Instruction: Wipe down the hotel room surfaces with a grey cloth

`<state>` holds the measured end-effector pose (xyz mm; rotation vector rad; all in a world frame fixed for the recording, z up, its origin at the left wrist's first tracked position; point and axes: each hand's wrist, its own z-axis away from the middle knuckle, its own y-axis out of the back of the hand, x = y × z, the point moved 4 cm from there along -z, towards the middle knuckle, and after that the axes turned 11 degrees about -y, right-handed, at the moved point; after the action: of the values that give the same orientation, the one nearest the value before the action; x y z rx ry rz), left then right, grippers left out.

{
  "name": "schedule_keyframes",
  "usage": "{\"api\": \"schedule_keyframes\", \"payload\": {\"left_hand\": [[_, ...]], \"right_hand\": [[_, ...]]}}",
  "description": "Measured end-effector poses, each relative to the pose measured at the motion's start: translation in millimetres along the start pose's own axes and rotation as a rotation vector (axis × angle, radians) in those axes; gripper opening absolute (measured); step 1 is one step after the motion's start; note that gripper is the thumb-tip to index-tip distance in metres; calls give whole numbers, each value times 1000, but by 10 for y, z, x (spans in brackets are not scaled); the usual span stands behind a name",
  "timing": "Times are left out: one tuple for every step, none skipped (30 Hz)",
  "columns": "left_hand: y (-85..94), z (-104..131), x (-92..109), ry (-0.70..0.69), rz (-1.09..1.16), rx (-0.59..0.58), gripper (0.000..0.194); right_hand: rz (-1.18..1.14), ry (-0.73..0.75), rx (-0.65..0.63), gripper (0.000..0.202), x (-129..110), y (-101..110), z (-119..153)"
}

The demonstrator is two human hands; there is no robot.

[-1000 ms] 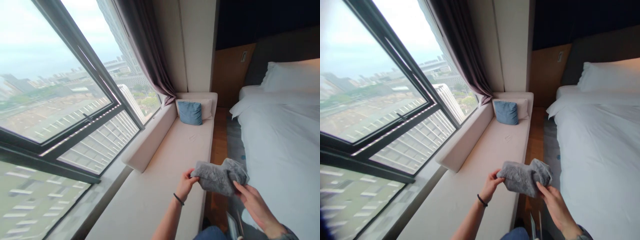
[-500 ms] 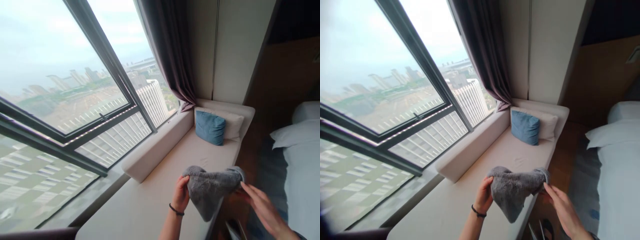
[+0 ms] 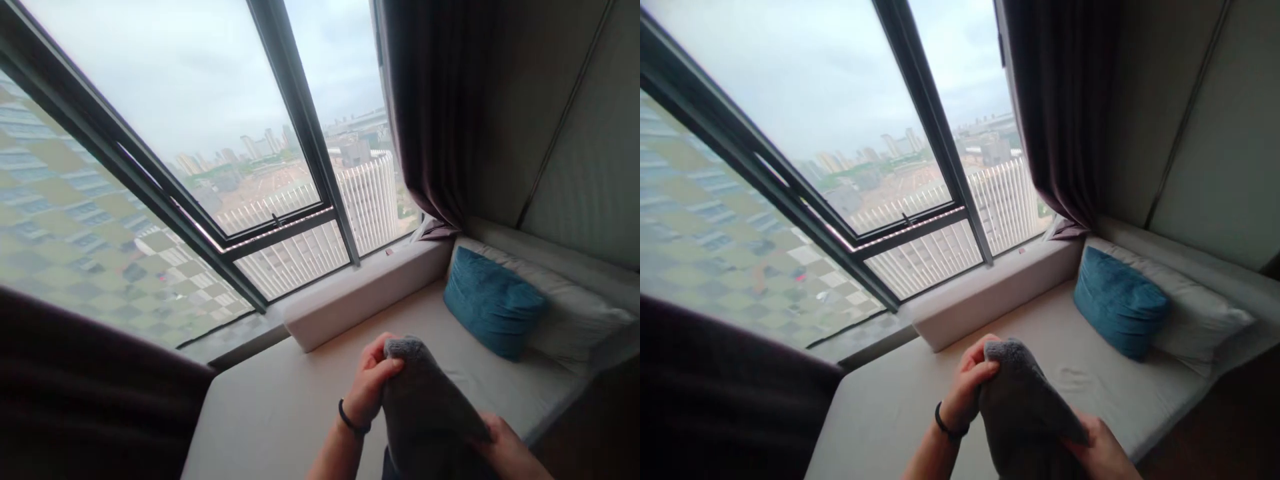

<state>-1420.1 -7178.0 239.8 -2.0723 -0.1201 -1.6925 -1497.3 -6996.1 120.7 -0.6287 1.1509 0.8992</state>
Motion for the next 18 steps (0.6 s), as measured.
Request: {"api": "schedule_keyframes", "payload": {"left_hand": [[136, -50, 23, -33, -57, 28, 36], [250, -96, 0, -43, -86, 43, 45], [332, -146, -66, -35, -84, 36, 56], [383, -205, -164, -19, -51, 9, 67], [414, -279, -277, -8, -6, -34, 75], [442, -372, -387, -12, 31, -84, 82], [493, -489, -483, -30, 46, -122, 89], [590, -632, -552, -58, 32, -133, 93], [746, -802, -588, -87, -2, -118, 94], [965, -996, -583, -111, -51, -87, 93], [1243, -1211, -537, -120, -108, -57, 89], [1571, -1444, -451, -117, -171, -38, 81], [1942, -1691, -325, -111, -242, -19, 72], [2342, -1950, -162, -115, -317, 6, 63], [2757, -2214, 30, -131, -395, 53, 55], [3172, -2477, 243, -162, -476, 130, 50], [3565, -2737, 465, -208, -556, 231, 47], [3913, -2992, 689, -269, -628, 332, 47]], "right_hand": [[-58, -20, 50, 38, -6, 101, -93], [-116, -47, 113, 43, -10, 207, -199], [-159, -69, 171, 46, -25, 298, -323], [-176, -86, 199, 49, -59, 351, -467], [-175, -89, 210, 52, -117, 365, -631], [-156, -65, 209, 54, -205, 336, -813], [-125, -14, 203, 56, -320, 268, -1012], [-90, 56, 185, 57, -454, 162, -1230], [-60, 132, 153, 58, -595, 26, -1471], [-40, 201, 103, 58, -731, -133, -1743], [-33, 252, 35, 59, -849, -301, -2052], [-40, 280, -43, 60, -943, -464, -2402], [-59, 287, -99, 59, -1009, -602, -2793], [-76, 279, -115, 57, -1044, -699, -3220], [-74, 261, -93, 55, -1048, -754, -3668], [-28, 233, -35, 54, -1021, -765, -4117], [80, 199, 28, 55, -965, -746, -4543], [220, 176, 108, 58, -893, -693, -4926]]}}
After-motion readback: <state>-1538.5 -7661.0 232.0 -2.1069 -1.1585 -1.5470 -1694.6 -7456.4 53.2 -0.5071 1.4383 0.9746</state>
